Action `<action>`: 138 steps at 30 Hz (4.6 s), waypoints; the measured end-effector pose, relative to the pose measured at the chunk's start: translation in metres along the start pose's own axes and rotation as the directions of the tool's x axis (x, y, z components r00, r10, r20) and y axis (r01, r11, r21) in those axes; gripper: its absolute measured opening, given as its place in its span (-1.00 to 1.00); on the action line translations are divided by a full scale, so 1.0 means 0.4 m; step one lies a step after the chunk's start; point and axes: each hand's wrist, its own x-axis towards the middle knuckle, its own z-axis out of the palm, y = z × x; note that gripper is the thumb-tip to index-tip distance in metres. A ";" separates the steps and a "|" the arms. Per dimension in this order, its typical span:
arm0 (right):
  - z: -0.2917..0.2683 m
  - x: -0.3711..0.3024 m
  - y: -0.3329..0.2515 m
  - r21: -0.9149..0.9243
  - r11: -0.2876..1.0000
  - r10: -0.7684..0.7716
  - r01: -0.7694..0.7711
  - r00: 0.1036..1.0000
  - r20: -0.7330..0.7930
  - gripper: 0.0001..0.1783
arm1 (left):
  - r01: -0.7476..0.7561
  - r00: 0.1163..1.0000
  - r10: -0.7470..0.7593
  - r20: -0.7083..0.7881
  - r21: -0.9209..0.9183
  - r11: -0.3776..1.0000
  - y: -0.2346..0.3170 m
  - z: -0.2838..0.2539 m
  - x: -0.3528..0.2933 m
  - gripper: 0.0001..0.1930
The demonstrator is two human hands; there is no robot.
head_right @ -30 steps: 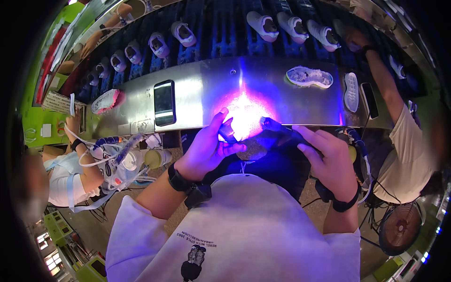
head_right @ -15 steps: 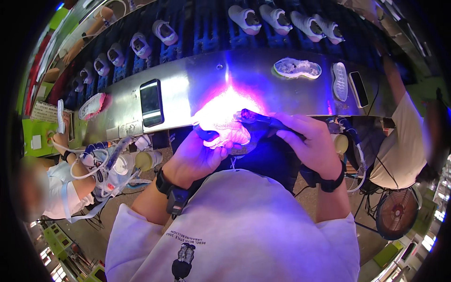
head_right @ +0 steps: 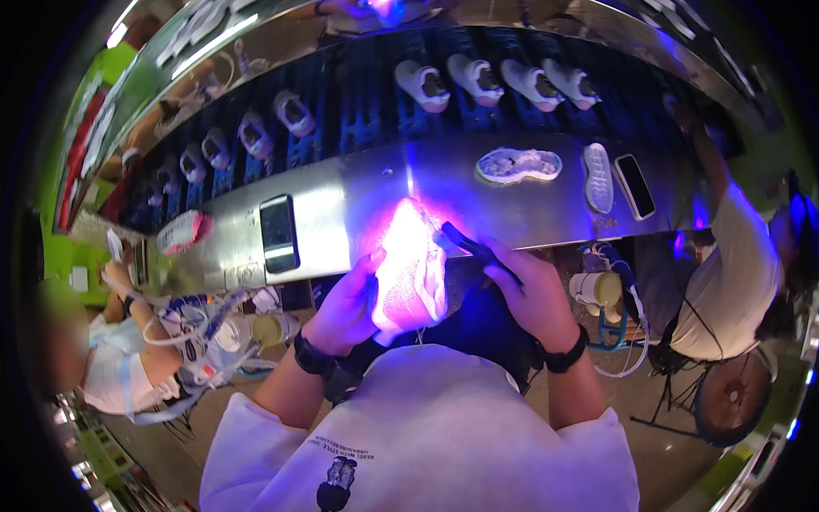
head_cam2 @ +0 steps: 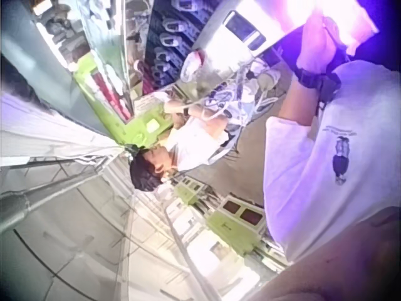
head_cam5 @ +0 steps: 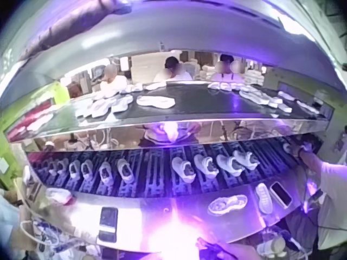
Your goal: Assembling shoe uppers and soles on a factory assembly line, applying treatments under UV light.
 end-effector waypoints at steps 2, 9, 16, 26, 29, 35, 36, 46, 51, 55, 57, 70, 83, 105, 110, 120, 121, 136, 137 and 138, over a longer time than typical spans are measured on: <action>0.005 0.027 -0.012 0.122 0.979 0.162 -0.164 0.986 0.024 -0.56 | -0.017 0.999 0.012 0.033 0.138 0.990 0.018 0.012 0.014 -0.28; 0.024 -0.064 0.012 0.324 0.942 0.079 -0.085 0.996 0.031 -0.53 | -0.337 0.889 0.457 0.029 0.717 0.610 0.069 0.044 0.023 -0.35; -0.065 -0.094 -0.051 0.222 0.973 0.092 -0.064 0.988 -0.120 -0.52 | -0.385 0.501 0.544 0.673 0.737 -0.556 0.082 0.017 0.009 -0.37; -0.149 -0.080 -0.129 0.124 0.989 -0.067 0.075 0.995 -0.069 -0.48 | -0.374 0.402 0.329 0.854 0.481 -0.793 0.091 0.030 -0.017 -0.51; -0.139 -0.064 -0.120 0.103 0.987 -0.114 0.121 0.991 -0.072 -0.48 | -0.391 0.382 0.268 0.884 0.417 -0.821 0.097 0.037 -0.014 -0.55; -0.146 -0.048 -0.097 0.086 0.992 -0.096 0.095 0.995 0.002 -0.49 | -0.388 0.382 0.230 0.895 0.381 -0.839 0.098 0.047 0.002 -0.55; -0.154 -0.047 -0.093 0.097 0.992 -0.087 0.083 0.995 0.040 -0.49 | -0.385 0.402 0.244 0.883 0.404 -0.830 0.099 0.045 0.007 -0.54; -0.135 -0.055 0.040 0.183 0.945 0.298 -0.271 0.944 -0.141 -0.60 | -0.298 0.781 0.619 -0.080 0.824 0.482 0.218 -0.123 0.292 -0.35; -0.131 -0.067 0.113 0.092 0.951 0.308 -0.294 0.921 -0.238 -0.61 | 0.160 0.648 0.757 -0.089 0.987 -0.021 0.479 -0.200 0.484 -0.46; -0.147 -0.051 0.106 0.026 0.938 0.342 -0.346 0.909 -0.238 -0.60 | 0.522 0.649 0.760 -0.039 0.750 -0.407 0.646 -0.322 0.633 -0.46; -0.138 -0.048 0.124 0.043 0.935 0.349 -0.351 0.897 -0.272 -0.60 | 0.536 0.642 0.767 -0.010 0.721 -0.440 0.674 -0.390 0.691 -0.46; -0.127 -0.003 0.230 0.156 0.904 0.425 -0.398 0.871 -0.245 -0.57 | 0.260 0.755 0.591 0.283 0.699 -0.667 0.506 -0.130 0.919 -0.37; -0.169 -0.129 0.217 0.216 0.924 0.373 -0.317 0.870 -0.322 -0.57 | 0.184 0.748 0.558 0.360 0.695 -0.695 0.278 -0.128 1.095 -0.42; -0.056 -0.043 0.280 0.382 0.917 0.237 -0.116 0.928 -0.287 -0.60 | 0.250 0.955 0.297 -0.001 0.542 -0.802 0.055 -0.101 0.325 -0.15; -0.096 -0.041 0.168 0.526 0.834 0.336 -0.167 0.910 -0.243 -0.61 | -0.014 0.939 0.345 -0.006 0.998 0.057 0.090 -0.092 0.321 -0.39; -0.114 -0.052 0.084 0.408 0.902 0.197 -0.139 0.975 -0.103 -0.57 | -0.556 0.434 0.514 0.740 0.669 -0.493 0.002 0.063 0.142 -0.36; -0.115 -0.046 0.071 0.408 0.902 0.194 -0.141 0.977 -0.093 -0.57 | -0.560 0.449 0.461 0.766 0.643 -0.523 0.007 0.075 0.119 -0.43; -0.126 -0.042 0.106 0.194 0.981 0.011 0.000 0.998 -0.057 -0.56 | -0.496 0.417 0.113 0.902 0.329 -0.804 -0.009 0.079 0.115 -0.63; -0.134 -0.049 0.113 0.249 0.967 0.048 -0.048 0.999 0.006 -0.57 | -0.488 0.418 0.108 0.902 0.323 -0.811 -0.010 0.078 0.119 -0.63; -0.144 -0.056 0.119 0.300 0.949 0.080 -0.098 0.994 0.071 -0.58 | -0.481 0.420 0.103 0.902 0.318 -0.817 -0.011 0.076 0.124 -0.63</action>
